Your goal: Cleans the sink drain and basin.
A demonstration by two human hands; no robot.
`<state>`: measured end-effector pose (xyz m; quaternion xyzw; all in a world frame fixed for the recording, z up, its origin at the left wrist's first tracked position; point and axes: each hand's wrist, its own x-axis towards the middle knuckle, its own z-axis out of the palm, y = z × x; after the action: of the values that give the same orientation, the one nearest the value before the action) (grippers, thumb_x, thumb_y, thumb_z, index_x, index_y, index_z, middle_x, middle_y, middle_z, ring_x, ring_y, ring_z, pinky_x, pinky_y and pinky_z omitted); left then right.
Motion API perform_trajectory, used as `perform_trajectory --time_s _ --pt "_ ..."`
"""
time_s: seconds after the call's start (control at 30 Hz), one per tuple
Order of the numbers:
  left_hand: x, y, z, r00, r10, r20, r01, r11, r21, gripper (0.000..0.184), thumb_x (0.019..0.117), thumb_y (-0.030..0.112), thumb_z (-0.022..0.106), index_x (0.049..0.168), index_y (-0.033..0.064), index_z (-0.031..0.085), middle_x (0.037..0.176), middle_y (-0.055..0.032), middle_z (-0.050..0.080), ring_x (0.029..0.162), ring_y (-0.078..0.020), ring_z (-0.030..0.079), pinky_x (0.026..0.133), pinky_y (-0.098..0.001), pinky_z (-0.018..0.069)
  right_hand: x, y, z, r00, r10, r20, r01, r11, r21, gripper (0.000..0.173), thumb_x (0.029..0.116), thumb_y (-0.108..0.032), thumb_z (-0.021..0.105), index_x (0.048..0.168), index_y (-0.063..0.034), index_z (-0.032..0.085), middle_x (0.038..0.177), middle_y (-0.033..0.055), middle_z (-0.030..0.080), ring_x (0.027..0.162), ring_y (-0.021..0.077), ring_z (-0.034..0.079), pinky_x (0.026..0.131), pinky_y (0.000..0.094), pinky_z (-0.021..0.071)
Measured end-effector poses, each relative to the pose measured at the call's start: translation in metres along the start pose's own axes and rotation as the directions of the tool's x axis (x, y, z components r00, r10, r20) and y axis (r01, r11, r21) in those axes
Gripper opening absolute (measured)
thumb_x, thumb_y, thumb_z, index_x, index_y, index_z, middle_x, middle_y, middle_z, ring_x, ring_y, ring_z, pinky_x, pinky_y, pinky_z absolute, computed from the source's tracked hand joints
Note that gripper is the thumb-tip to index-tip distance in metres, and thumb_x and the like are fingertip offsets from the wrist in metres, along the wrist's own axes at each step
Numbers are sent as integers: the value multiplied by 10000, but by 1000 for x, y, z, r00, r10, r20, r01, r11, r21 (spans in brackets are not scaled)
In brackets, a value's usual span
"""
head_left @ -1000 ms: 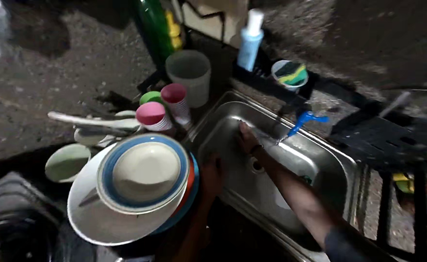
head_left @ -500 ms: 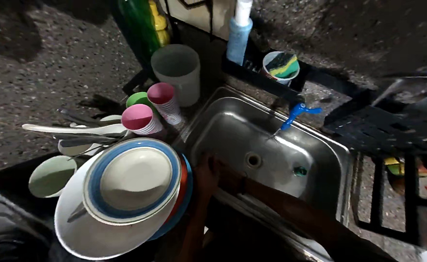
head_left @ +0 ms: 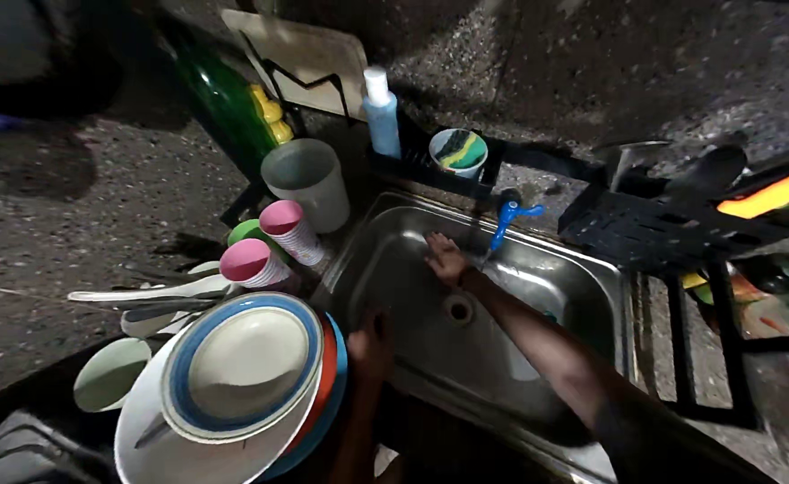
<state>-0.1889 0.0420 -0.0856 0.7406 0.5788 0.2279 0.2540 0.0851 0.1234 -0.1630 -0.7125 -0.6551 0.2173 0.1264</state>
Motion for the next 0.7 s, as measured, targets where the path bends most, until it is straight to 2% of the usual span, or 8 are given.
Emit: perform_trajectory --time_s 0.1,0.17,0.23,0.33,0.4,0.5,0.57,0.7 --pt "0 4 -3 993 -112 37 112 994 14 323 1037 239 569 1274 43 667 998 -178 746 894 -333 740 833 -543 590 43 -35 18 996 2 92 3 999 -52 697 1048 -415 532 1612 -65 318 1688 167 265 1574 336 213 1277 546 180" --pt "-1 -1 4 993 -110 -46 110 994 -7 296 1027 233 575 1227 45 685 936 -169 746 829 -323 740 781 -537 601 53 -48 39 995 22 97 -16 998 -61 803 1023 -542 523 1602 -27 313 1694 196 225 1585 351 160 1283 547 140" --pt "-1 -5 10 990 -78 -120 75 997 -27 270 1011 212 589 1174 25 696 882 -170 741 780 -316 738 738 -528 603 42 -52 54 998 13 67 -11 999 -30 813 1045 -564 453 1606 0 286 1696 212 205 1594 354 117 1296 530 96" --pt "-1 -9 13 988 15 -156 -21 999 -41 269 991 186 607 1144 -11 706 843 -165 735 739 -292 732 700 -491 608 -14 -43 63 988 -78 131 85 995 -55 709 1088 -477 357 1627 -29 251 1704 174 215 1600 320 119 1307 505 80" --pt "1 -9 10 992 38 -118 -42 999 -32 271 995 194 612 1154 -4 707 865 -157 741 746 -281 733 704 -480 608 -63 -39 51 970 -106 221 119 992 -48 667 1078 -408 418 1630 -63 268 1709 141 220 1597 295 143 1306 497 111" --pt "0 -5 6 998 22 -51 -22 1000 -14 286 998 199 610 1175 -9 695 896 -167 739 786 -296 730 739 -503 599 -131 -15 47 936 -159 313 184 982 -52 723 1043 -435 524 1627 -81 288 1708 108 242 1593 278 168 1297 521 114" --pt "-1 -4 4 998 36 -45 -37 999 -16 289 1007 195 602 1187 -13 690 903 -161 738 788 -281 728 744 -489 602 -166 2 50 920 -161 356 197 978 -67 736 1055 -456 490 1639 -80 247 1723 97 194 1607 254 94 1300 519 44" --pt "0 -8 6 995 75 -60 -74 997 18 281 1024 206 585 1166 -12 692 875 -161 732 749 -282 723 712 -483 600 -170 4 55 962 -128 241 148 987 -67 755 1054 -502 446 1640 -72 240 1723 109 187 1610 263 57 1305 506 7"
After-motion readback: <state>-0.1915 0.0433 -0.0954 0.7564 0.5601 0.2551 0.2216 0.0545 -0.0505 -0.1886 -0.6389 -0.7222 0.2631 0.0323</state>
